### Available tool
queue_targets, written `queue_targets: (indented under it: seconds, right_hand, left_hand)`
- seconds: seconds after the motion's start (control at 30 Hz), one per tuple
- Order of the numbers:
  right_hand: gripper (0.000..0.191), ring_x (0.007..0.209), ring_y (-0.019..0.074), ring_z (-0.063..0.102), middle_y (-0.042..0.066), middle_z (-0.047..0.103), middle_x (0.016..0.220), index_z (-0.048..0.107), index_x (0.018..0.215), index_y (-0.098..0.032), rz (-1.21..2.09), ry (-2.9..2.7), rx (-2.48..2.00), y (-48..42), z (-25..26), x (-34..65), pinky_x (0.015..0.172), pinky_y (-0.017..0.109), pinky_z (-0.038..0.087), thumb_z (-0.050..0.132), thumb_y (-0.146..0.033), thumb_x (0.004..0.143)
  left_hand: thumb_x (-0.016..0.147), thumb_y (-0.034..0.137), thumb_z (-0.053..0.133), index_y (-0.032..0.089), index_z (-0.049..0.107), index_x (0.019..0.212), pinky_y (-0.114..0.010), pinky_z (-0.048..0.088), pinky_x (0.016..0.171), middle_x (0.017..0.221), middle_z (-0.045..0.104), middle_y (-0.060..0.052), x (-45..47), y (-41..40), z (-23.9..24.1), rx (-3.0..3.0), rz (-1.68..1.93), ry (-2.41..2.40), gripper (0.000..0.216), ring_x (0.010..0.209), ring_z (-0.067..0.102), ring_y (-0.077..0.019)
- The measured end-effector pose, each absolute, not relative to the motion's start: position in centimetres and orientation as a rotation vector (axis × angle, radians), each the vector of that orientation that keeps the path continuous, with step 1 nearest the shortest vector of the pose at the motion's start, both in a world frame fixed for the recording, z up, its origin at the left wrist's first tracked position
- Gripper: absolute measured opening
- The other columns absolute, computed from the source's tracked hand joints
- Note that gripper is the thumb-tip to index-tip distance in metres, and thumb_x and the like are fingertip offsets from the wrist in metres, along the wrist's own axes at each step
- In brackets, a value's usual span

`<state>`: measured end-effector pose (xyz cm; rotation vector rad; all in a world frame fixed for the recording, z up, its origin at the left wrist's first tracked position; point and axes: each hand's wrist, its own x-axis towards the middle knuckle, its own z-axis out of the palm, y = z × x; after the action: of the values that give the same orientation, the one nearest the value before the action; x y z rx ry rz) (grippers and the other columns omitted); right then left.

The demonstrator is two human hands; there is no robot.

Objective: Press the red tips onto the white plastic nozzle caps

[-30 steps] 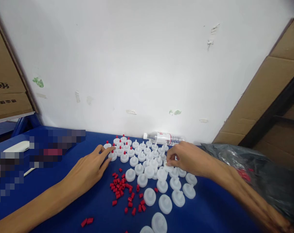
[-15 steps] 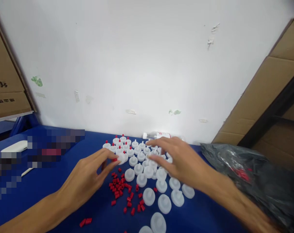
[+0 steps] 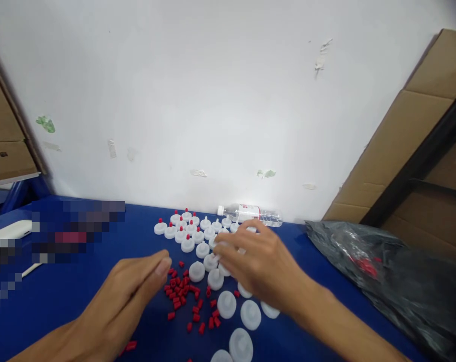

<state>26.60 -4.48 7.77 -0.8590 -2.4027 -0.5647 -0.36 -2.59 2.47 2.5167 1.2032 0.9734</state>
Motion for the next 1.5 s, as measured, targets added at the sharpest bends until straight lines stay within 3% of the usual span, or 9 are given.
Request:
queue_targets:
  seconds: [0.13, 0.27, 0.5, 0.73, 0.87, 1.07, 1.2, 1.33, 1.5]
  right_hand:
    - [0.013, 0.101, 0.0255, 0.072, 0.005, 0.080, 0.106, 0.068, 0.115, -0.026, -0.249, -2.159, -1.434, -2.8, 9.1, 29.9, 0.092, 0.041, 0.051, 0.065, -0.031, 0.103]
    - [0.012, 0.113, 0.0302, 0.068, 0.009, 0.075, 0.124, 0.072, 0.100, -0.024, -0.182, -2.139, -1.614, -1.7, 9.6, 31.7, 0.090, 0.041, 0.051, 0.069, -0.035, 0.100]
    - [0.011, 0.078, 0.0223, 0.071, 0.003, 0.079, 0.088, 0.080, 0.090, -0.024, 0.000, -2.235, -1.785, -1.1, 9.2, 32.3, 0.067, 0.032, 0.046, 0.073, -0.032, 0.095]
    - [0.013, 0.076, 0.0217, 0.074, 0.002, 0.081, 0.086, 0.081, 0.088, -0.025, 0.074, -2.275, -1.809, -1.0, 8.7, 32.3, 0.065, 0.031, 0.047, 0.071, -0.031, 0.095]
    - [0.013, 0.074, 0.0210, 0.075, 0.001, 0.082, 0.085, 0.082, 0.090, -0.025, 0.115, -2.291, -1.810, -0.8, 8.4, 32.3, 0.064, 0.030, 0.048, 0.071, -0.031, 0.095]
    - [0.013, 0.073, 0.0209, 0.074, 0.001, 0.081, 0.083, 0.082, 0.087, -0.025, 0.126, -2.327, -1.777, -0.9, 8.2, 32.3, 0.063, 0.030, 0.047, 0.073, -0.032, 0.094]
    - [0.017, 0.074, 0.0216, 0.074, 0.003, 0.082, 0.088, 0.082, 0.097, -0.024, 0.052, -2.283, -1.752, -1.1, 8.4, 32.1, 0.063, 0.030, 0.046, 0.072, -0.038, 0.097]
    - [0.024, 0.073, 0.0217, 0.072, 0.003, 0.079, 0.080, 0.080, 0.093, -0.023, -0.076, -2.209, -1.687, -1.6, 9.2, 31.5, 0.067, 0.032, 0.046, 0.061, -0.034, 0.104]
    - [0.021, 0.086, 0.0215, 0.073, 0.001, 0.080, 0.093, 0.077, 0.101, -0.025, -0.125, -2.203, -1.511, -2.8, 9.6, 29.6, 0.089, 0.038, 0.050, 0.059, -0.034, 0.107]
  left_hand:
    - [0.111, 0.042, 0.032, 0.026, 0.048, 0.075, -0.031, 0.045, 0.057, 0.066, 0.056, 0.003, -0.4, -1.0, 3.6, 2.521, 0.958, 1.220, 0.043, 0.057, 0.051, -0.0156]
    - [0.108, 0.043, 0.043, 0.028, 0.067, 0.098, -0.033, 0.051, 0.072, 0.098, 0.070, -0.003, -0.7, 0.9, 2.1, 2.620, 0.895, 1.259, 0.030, 0.085, 0.067, -0.0209]
    - [0.106, 0.042, 0.047, 0.032, 0.077, 0.103, -0.034, 0.056, 0.083, 0.105, 0.073, -0.004, -1.1, 1.7, 0.8, 2.604, 0.779, 1.244, 0.032, 0.095, 0.070, -0.0227]
    - [0.107, 0.049, 0.045, 0.035, 0.064, 0.138, -0.039, 0.059, 0.090, 0.122, 0.073, -0.005, -1.0, 1.6, 0.5, 2.585, 0.828, 1.301, 0.039, 0.109, 0.071, -0.0270]
    - [0.111, 0.048, 0.036, 0.039, 0.050, 0.155, -0.033, 0.058, 0.084, 0.135, 0.065, -0.006, -1.1, 1.5, 0.7, 2.613, 0.759, 1.298, 0.047, 0.100, 0.072, -0.0222]
    - [0.112, 0.049, 0.029, 0.044, 0.050, 0.154, -0.032, 0.056, 0.077, 0.130, 0.064, -0.004, -1.0, 1.7, 0.8, 2.592, 0.712, 1.281, 0.047, 0.088, 0.070, -0.0191]
    - [0.109, 0.050, 0.038, 0.036, 0.061, 0.138, -0.034, 0.056, 0.083, 0.131, 0.066, -0.003, -1.2, 2.6, 0.6, 2.532, 0.763, 1.244, 0.039, 0.096, 0.072, -0.0217]
    - [0.104, 0.047, 0.053, 0.027, 0.066, 0.109, -0.029, 0.049, 0.061, 0.095, 0.072, 0.001, -1.5, 3.4, 0.6, 2.491, 0.806, 1.243, 0.024, 0.064, 0.064, -0.0160]
    - [0.104, 0.048, 0.060, 0.026, 0.067, 0.097, -0.025, 0.040, 0.050, 0.071, 0.068, 0.006, -1.5, 3.1, 1.2, 2.497, 0.961, 1.150, 0.024, 0.052, 0.054, -0.0127]
